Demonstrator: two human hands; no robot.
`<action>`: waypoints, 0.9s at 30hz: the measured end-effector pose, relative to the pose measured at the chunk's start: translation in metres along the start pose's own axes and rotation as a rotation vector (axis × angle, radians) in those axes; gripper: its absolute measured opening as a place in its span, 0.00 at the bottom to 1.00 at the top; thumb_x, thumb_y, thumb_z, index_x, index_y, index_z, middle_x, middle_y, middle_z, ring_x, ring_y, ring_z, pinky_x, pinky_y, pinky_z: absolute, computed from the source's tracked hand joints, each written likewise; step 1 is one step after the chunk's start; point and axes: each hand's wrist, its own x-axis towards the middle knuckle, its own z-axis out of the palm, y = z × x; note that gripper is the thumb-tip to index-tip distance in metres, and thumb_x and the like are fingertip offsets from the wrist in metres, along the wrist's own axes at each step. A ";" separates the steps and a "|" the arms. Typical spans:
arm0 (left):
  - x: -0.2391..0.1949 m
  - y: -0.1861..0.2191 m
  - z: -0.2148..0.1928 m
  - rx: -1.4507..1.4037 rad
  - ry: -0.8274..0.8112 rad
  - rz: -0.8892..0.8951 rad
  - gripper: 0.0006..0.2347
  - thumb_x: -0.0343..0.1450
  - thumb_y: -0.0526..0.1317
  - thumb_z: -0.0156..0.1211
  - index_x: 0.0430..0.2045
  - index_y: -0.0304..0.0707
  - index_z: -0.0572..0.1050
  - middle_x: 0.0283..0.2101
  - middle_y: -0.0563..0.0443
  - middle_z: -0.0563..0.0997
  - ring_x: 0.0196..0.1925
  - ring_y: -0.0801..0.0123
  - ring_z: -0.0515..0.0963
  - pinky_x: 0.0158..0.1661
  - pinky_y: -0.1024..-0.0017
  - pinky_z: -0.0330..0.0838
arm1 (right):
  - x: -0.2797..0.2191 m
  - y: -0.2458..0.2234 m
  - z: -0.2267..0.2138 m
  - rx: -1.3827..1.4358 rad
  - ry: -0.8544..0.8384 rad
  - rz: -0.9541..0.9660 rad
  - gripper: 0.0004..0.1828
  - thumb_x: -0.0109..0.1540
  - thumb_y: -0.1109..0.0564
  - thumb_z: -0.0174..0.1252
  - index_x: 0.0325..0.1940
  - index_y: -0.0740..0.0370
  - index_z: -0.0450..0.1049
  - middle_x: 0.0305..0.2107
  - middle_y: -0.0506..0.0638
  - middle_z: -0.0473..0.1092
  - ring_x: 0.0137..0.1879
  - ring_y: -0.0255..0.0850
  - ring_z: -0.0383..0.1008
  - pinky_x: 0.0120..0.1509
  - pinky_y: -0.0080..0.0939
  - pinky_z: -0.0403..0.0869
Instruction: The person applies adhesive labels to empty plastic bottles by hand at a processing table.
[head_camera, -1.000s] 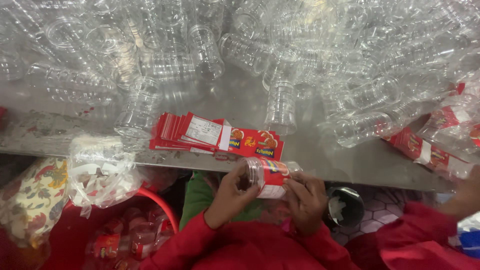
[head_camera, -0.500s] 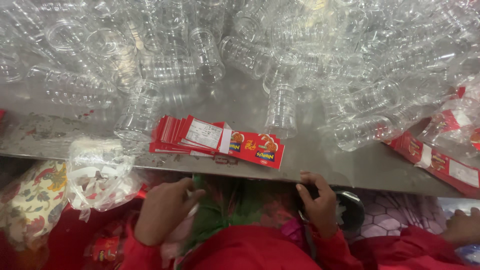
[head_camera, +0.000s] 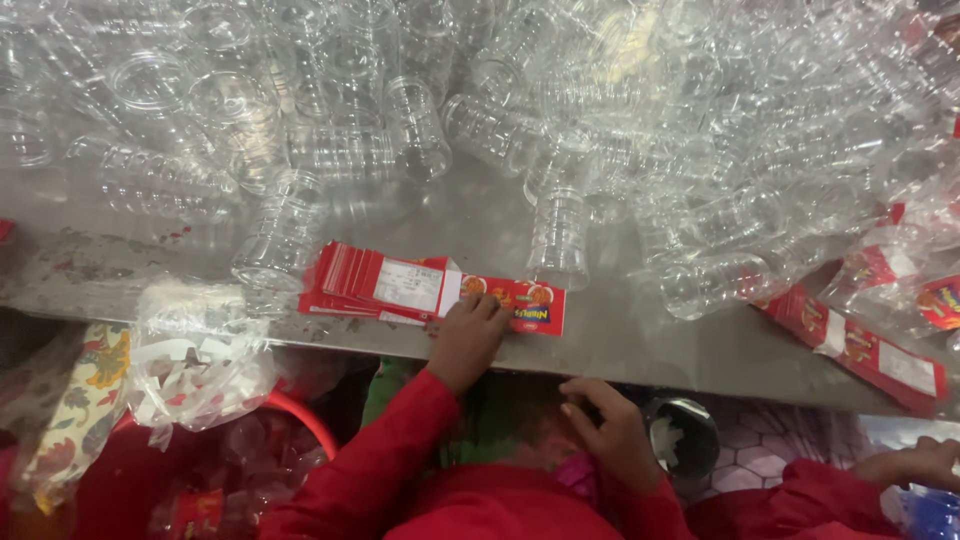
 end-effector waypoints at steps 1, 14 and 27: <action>0.000 -0.004 0.005 -0.078 -0.041 -0.016 0.08 0.64 0.34 0.65 0.32 0.38 0.74 0.36 0.44 0.78 0.44 0.50 0.78 0.45 0.58 0.72 | -0.003 0.005 -0.005 -0.013 0.027 0.018 0.13 0.58 0.60 0.64 0.46 0.63 0.78 0.38 0.53 0.78 0.39 0.41 0.80 0.46 0.38 0.76; 0.030 -0.036 0.033 -0.766 -0.168 -0.185 0.07 0.66 0.38 0.69 0.26 0.33 0.78 0.29 0.47 0.79 0.29 0.64 0.79 0.32 0.64 0.72 | -0.016 0.023 -0.007 0.051 -0.013 0.097 0.11 0.58 0.59 0.64 0.45 0.62 0.78 0.36 0.51 0.79 0.43 0.34 0.80 0.47 0.35 0.76; -0.022 0.093 0.010 -1.131 -0.573 -0.332 0.10 0.75 0.39 0.63 0.29 0.30 0.75 0.25 0.51 0.70 0.30 0.76 0.67 0.31 0.72 0.65 | -0.022 0.031 -0.033 0.923 0.309 0.420 0.17 0.61 0.62 0.55 0.53 0.70 0.74 0.40 0.56 0.77 0.44 0.43 0.79 0.49 0.42 0.77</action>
